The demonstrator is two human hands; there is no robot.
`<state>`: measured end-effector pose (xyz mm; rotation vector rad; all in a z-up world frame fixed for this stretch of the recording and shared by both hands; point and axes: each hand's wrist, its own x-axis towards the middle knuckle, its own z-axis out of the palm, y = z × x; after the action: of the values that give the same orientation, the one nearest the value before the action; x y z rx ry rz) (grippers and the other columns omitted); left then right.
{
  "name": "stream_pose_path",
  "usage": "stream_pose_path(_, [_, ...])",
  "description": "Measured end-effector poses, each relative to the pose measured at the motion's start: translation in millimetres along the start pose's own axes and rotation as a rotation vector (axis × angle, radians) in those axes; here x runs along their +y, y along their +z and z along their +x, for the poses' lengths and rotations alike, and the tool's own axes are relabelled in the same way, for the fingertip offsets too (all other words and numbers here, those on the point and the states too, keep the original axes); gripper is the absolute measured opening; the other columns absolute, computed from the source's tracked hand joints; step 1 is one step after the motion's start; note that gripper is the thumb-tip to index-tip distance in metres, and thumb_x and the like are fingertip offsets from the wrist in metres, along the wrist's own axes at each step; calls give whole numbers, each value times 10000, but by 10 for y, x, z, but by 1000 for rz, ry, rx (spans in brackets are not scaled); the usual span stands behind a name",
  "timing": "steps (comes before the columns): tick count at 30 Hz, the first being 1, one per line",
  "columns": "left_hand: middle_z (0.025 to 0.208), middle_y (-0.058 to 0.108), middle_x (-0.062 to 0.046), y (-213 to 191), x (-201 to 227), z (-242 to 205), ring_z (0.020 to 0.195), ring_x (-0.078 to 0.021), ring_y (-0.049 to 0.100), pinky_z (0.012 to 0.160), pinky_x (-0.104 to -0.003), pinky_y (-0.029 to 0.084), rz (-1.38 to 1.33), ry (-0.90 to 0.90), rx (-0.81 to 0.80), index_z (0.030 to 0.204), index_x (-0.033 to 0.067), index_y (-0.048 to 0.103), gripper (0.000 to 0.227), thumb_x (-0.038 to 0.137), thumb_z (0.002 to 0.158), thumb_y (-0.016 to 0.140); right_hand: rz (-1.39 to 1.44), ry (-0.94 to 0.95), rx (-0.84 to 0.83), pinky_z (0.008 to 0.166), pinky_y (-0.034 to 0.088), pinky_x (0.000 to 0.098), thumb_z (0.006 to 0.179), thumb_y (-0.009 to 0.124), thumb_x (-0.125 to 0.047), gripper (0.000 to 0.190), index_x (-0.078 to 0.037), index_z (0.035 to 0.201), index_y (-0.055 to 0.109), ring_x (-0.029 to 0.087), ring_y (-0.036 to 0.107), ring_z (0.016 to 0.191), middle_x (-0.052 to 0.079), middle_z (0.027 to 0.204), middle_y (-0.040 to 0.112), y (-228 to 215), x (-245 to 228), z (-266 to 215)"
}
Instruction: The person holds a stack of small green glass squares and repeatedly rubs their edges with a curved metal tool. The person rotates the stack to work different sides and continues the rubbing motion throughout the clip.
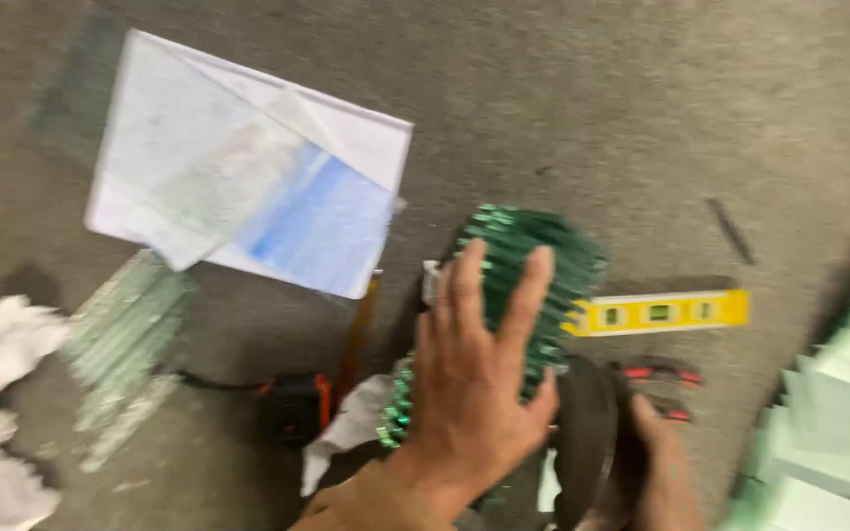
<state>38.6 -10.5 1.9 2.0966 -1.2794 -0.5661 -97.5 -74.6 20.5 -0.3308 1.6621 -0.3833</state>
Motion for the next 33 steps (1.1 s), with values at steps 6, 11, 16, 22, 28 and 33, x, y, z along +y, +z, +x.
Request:
stream_pose_path(6, [1765, 351, -308, 33, 43, 14, 1558, -556, 432, 1126, -638, 455, 7, -13, -6, 1771, 268, 313, 1162, 405, 791, 923, 35, -2, 37, 765, 513, 391, 1148, 472, -558, 529, -165, 1372, 744, 228, 706, 983, 81, 1215, 797, 44, -61, 23])
stream_pose_path(11, [1757, 377, -310, 40, 40, -38, 1564, -547, 455, 1192, -634, 448, 27, -14, 16, 1769, 268, 318, 1171, 394, 779, 930, 51, 17, 70, 812, 573, 377, 1156, 517, -534, 492, -138, 1322, 757, 216, 723, 944, 93, 1160, 809, 80, -56, -73])
stream_pose_path(16, [1766, 374, -328, 1, -2, -85, 1558, -576, 459, 1143, -646, 467, 21, 3, 8, 1783, 261, 288, 1170, 393, 799, 906, 69, -4, 45, 1090, 506, 358, 1171, 390, -403, 507, -104, 1465, 675, 216, 685, 1227, 99, 1380, 753, 330, -76, -341])
stream_pose_path(22, [1771, 366, -347, -18, -5, -80, 1555, -592, 454, 1165, -655, 453, -18, -3, 1, 1781, 256, 286, 1149, 386, 814, 893, 71, 14, 27, 1094, 507, 355, 1174, 400, -404, 488, -114, 1453, 676, 207, 681, 1209, 88, 1370, 753, 351, -51, -275])
stream_pose_path(28, [1754, 344, -349, 17, 1, -64, 1554, -589, 438, 1182, -649, 439, -7, -7, -10, 1772, 248, 300, 1160, 380, 793, 908, 94, 7, 7, 1099, 507, 351, 1178, 412, -405, 465, -125, 1438, 677, 196, 676, 1188, 75, 1357, 753, 352, -85, -203])
stream_pose_path(33, [1753, 361, -318, 21, 29, -41, 1543, -558, 453, 1146, -622, 460, 26, -5, 12, 1768, 248, 325, 1191, 409, 756, 931, 75, -15, -15, 925, 455, 346, 1178, 432, -437, 414, -148, 1354, 671, 184, 626, 1012, 51, 1220, 716, 189, -90, -82])
